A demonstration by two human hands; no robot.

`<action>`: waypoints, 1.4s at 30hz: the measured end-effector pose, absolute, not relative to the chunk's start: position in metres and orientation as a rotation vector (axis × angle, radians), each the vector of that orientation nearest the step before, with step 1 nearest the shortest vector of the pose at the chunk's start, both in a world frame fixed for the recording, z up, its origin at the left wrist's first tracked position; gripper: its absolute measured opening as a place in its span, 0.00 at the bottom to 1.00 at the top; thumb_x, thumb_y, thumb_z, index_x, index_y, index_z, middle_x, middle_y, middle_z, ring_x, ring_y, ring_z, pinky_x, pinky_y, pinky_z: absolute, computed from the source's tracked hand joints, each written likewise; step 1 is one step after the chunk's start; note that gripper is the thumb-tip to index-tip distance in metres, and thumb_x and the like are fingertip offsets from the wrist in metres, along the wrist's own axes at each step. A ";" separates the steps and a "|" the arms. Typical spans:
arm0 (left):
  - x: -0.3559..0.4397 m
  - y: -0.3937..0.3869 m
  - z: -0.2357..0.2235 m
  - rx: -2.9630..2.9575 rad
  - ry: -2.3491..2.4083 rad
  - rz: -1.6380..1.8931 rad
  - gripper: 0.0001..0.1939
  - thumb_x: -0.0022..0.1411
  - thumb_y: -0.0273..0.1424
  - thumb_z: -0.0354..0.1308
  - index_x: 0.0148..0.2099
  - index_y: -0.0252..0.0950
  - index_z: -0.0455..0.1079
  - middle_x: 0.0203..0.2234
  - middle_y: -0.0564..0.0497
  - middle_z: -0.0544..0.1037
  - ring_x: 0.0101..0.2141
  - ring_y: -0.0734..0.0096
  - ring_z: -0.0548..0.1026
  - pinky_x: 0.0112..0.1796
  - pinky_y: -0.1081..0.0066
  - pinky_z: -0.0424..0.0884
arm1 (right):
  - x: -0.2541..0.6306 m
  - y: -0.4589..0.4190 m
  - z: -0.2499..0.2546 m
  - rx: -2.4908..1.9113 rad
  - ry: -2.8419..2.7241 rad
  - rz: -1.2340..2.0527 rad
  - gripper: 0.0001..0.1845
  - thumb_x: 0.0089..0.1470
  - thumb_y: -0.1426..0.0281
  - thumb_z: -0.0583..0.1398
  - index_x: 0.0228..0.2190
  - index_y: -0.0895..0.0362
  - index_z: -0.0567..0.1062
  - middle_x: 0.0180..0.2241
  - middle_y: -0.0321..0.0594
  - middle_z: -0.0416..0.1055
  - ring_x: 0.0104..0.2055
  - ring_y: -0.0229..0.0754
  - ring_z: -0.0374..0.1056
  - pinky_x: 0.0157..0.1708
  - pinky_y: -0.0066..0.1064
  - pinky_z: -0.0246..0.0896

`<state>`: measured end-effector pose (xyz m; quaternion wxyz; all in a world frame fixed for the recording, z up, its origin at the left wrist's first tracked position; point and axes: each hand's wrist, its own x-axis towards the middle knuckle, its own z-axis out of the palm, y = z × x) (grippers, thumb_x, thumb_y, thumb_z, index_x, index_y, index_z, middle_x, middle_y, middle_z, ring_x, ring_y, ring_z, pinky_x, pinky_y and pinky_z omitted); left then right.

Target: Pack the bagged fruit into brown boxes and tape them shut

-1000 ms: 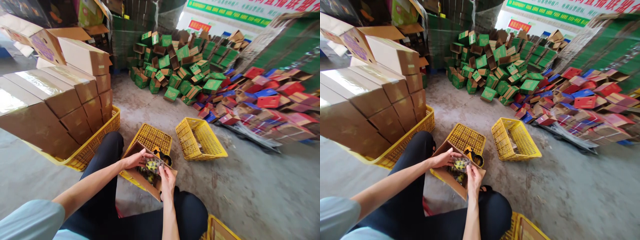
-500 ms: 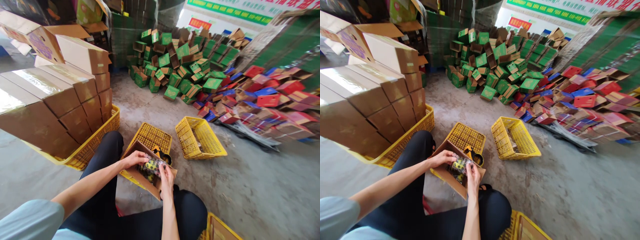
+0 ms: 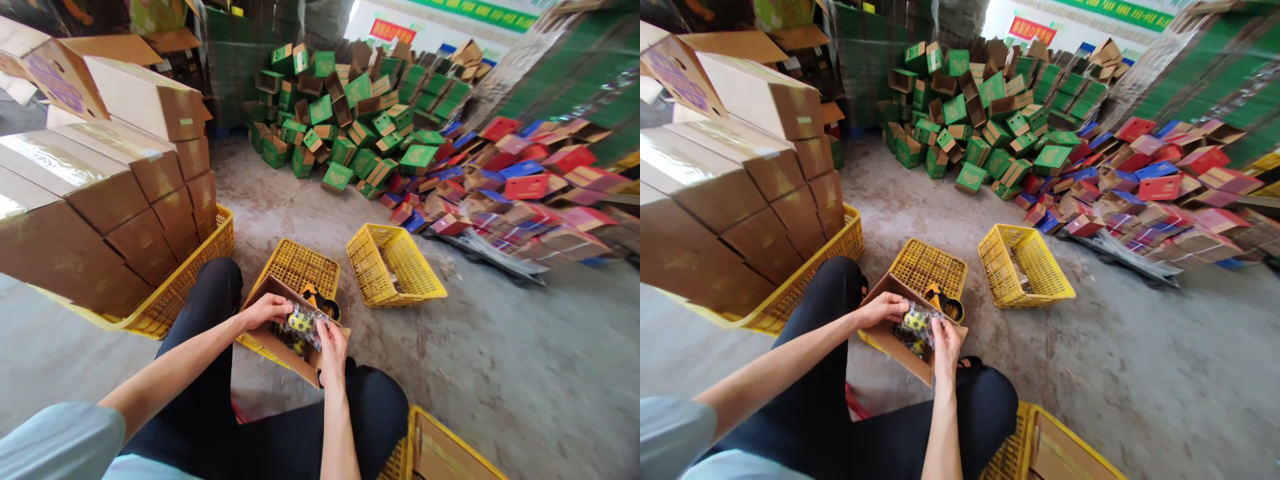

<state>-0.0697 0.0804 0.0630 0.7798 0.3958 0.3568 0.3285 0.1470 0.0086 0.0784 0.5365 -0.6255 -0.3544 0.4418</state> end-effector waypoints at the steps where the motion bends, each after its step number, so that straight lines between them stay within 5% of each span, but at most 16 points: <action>1: -0.070 0.080 0.063 0.855 0.757 0.695 0.24 0.51 0.48 0.75 0.38 0.32 0.79 0.34 0.48 0.80 0.35 0.69 0.78 0.43 0.68 0.74 | 0.147 0.008 0.079 -1.496 -0.843 1.067 0.25 0.47 0.49 0.71 0.38 0.55 0.84 0.34 0.40 0.82 0.34 0.44 0.75 0.34 0.31 0.72; 7: -0.069 0.078 0.064 0.864 0.709 0.677 0.25 0.47 0.43 0.79 0.40 0.32 0.77 0.35 0.47 0.80 0.34 0.70 0.78 0.39 0.70 0.73 | 0.147 0.007 0.079 -1.499 -0.815 1.135 0.24 0.45 0.48 0.72 0.37 0.54 0.84 0.35 0.41 0.82 0.35 0.47 0.76 0.35 0.34 0.73; 19: -0.067 0.079 0.062 0.894 0.771 0.705 0.26 0.50 0.50 0.75 0.35 0.31 0.76 0.29 0.50 0.77 0.31 0.71 0.76 0.37 0.70 0.75 | 0.149 0.000 0.080 -1.488 -0.741 1.038 0.24 0.49 0.46 0.69 0.32 0.55 0.82 0.28 0.37 0.79 0.29 0.40 0.72 0.29 0.28 0.67; 31: -0.067 0.067 0.078 0.929 0.652 0.505 0.42 0.53 0.46 0.75 0.66 0.41 0.67 0.55 0.41 0.79 0.56 0.51 0.76 0.53 0.59 0.73 | 0.155 0.000 0.083 -1.348 -0.471 1.113 0.25 0.39 0.47 0.74 0.28 0.55 0.81 0.24 0.32 0.75 0.24 0.35 0.68 0.26 0.26 0.63; 42: -0.057 0.054 0.071 0.939 0.758 0.446 0.35 0.47 0.44 0.79 0.53 0.36 0.75 0.44 0.45 0.84 0.44 0.59 0.82 0.43 0.67 0.78 | 0.157 -0.014 0.073 -1.327 -0.354 1.099 0.26 0.36 0.48 0.74 0.24 0.56 0.77 0.19 0.31 0.69 0.20 0.33 0.60 0.20 0.25 0.52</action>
